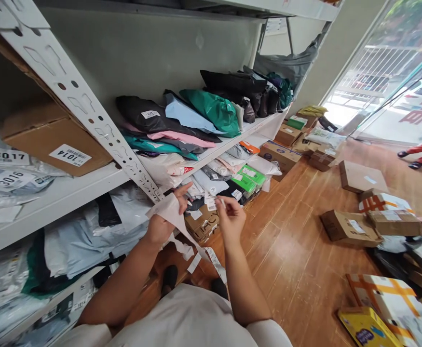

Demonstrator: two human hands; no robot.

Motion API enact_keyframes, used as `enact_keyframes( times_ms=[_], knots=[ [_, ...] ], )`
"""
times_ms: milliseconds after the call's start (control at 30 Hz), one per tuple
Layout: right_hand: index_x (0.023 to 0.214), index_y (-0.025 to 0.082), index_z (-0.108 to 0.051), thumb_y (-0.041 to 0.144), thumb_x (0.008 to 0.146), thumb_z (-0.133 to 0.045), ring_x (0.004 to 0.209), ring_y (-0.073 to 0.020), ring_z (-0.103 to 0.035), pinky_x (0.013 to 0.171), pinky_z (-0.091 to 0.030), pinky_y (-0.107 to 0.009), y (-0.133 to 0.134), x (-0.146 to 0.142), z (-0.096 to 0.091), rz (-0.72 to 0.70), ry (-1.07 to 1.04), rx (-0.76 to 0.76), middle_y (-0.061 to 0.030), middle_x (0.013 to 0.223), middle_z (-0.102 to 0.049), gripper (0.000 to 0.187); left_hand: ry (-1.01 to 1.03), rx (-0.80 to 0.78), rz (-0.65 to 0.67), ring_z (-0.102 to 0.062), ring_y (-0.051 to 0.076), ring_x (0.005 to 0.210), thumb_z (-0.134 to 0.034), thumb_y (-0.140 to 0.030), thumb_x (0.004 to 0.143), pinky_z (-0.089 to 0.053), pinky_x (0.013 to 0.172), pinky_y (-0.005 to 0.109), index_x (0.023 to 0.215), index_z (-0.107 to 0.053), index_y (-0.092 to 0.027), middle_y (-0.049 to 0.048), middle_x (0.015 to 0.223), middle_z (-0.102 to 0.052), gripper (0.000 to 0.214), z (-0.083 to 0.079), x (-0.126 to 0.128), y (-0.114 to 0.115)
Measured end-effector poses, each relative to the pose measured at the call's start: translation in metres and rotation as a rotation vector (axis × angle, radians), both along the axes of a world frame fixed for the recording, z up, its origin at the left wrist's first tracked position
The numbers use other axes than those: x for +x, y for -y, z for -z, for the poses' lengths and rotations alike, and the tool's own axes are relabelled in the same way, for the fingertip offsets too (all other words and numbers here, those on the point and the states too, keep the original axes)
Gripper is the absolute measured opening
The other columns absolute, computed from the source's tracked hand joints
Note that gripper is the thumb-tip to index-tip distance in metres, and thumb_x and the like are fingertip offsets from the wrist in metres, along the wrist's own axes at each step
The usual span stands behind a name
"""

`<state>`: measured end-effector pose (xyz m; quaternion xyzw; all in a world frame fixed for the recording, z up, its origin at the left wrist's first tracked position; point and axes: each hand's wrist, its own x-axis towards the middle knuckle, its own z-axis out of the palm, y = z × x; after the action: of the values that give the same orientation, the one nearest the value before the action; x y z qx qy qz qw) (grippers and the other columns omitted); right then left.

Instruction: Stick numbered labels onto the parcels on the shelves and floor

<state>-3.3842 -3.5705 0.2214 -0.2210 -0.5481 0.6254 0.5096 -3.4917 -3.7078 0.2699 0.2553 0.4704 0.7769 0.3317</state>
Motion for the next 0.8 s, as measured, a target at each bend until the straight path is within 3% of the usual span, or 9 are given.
enact_keyframes(
  times_ms=[100,167,233,333,467,633,800],
  knots=[
    [0.081,0.023,-0.067,0.04,0.064,-0.084,0.054,-0.0099,-0.056,0.051,-0.047,-0.022,0.001,0.005,-0.011,-0.307,-0.12,-0.272,0.003,0.069,-0.066,0.03,0.13,0.117,0.179,-0.054,0.029,0.109,-0.053,-0.037,0.077,-0.04,0.101,0.043,0.057,-0.049,-0.019,0.0128,0.1,-0.064,0.027,-0.003,-0.003,0.003],
    [0.081,0.023,-0.066,0.04,0.063,-0.085,0.052,-0.0095,-0.056,0.049,-0.046,-0.021,0.014,0.002,-0.02,-0.506,-0.11,-0.301,0.003,0.069,-0.066,0.031,0.287,0.162,0.307,-0.056,0.031,0.109,-0.054,-0.037,0.076,-0.042,0.099,0.044,0.057,-0.049,-0.018,0.0147,0.109,-0.064,0.027,-0.002,-0.003,0.0],
    [0.081,0.022,-0.066,0.039,0.065,-0.084,0.054,-0.0106,-0.057,0.051,-0.048,-0.023,0.031,-0.006,-0.028,-0.568,-0.057,-0.238,0.0016,0.07,-0.067,0.03,0.411,0.176,0.354,-0.06,0.031,0.104,-0.056,-0.038,0.074,-0.045,0.096,0.044,0.066,-0.056,-0.017,0.0139,0.106,-0.065,0.023,0.001,-0.001,-0.004],
    [0.084,0.022,-0.064,0.041,0.066,-0.083,0.059,-0.0131,-0.058,0.056,-0.051,-0.026,0.049,-0.019,-0.033,-0.518,-0.007,-0.125,0.0001,0.073,-0.067,0.032,0.518,0.194,0.335,-0.062,0.03,0.104,-0.057,-0.036,0.074,-0.049,0.092,0.044,0.08,-0.062,-0.016,0.0113,0.102,-0.067,0.022,0.01,0.0,-0.011],
    [0.098,0.024,-0.06,0.044,0.068,-0.082,0.064,-0.0138,-0.057,0.06,-0.049,-0.027,0.051,-0.028,-0.029,-0.451,0.08,0.104,0.0006,0.076,-0.063,0.042,0.583,0.177,0.253,-0.063,0.03,0.106,-0.057,-0.035,0.075,-0.05,0.093,0.045,0.082,-0.061,-0.018,0.0103,0.1,-0.069,0.019,0.017,-0.003,-0.018],
    [0.092,0.022,-0.061,0.049,0.076,-0.074,0.053,-0.011,-0.045,0.055,-0.039,-0.025,0.042,-0.029,-0.034,-0.305,0.381,0.508,0.0034,0.063,-0.054,0.034,0.59,0.13,0.261,-0.064,0.029,0.107,-0.054,-0.04,0.081,-0.051,0.092,0.043,0.1,-0.064,-0.017,0.0115,0.1,-0.07,0.031,0.007,-0.004,-0.022],
    [0.091,0.022,-0.062,0.055,0.076,-0.071,0.062,-0.014,-0.047,0.055,-0.03,-0.025,0.033,-0.034,-0.057,-0.172,0.545,0.731,-0.0035,0.083,-0.056,0.037,0.66,0.053,0.273,-0.068,0.028,0.094,-0.053,-0.035,0.082,-0.054,0.086,0.04,0.085,-0.064,-0.015,0.0091,0.083,-0.07,0.023,0.006,-0.013,-0.024]
  ],
)
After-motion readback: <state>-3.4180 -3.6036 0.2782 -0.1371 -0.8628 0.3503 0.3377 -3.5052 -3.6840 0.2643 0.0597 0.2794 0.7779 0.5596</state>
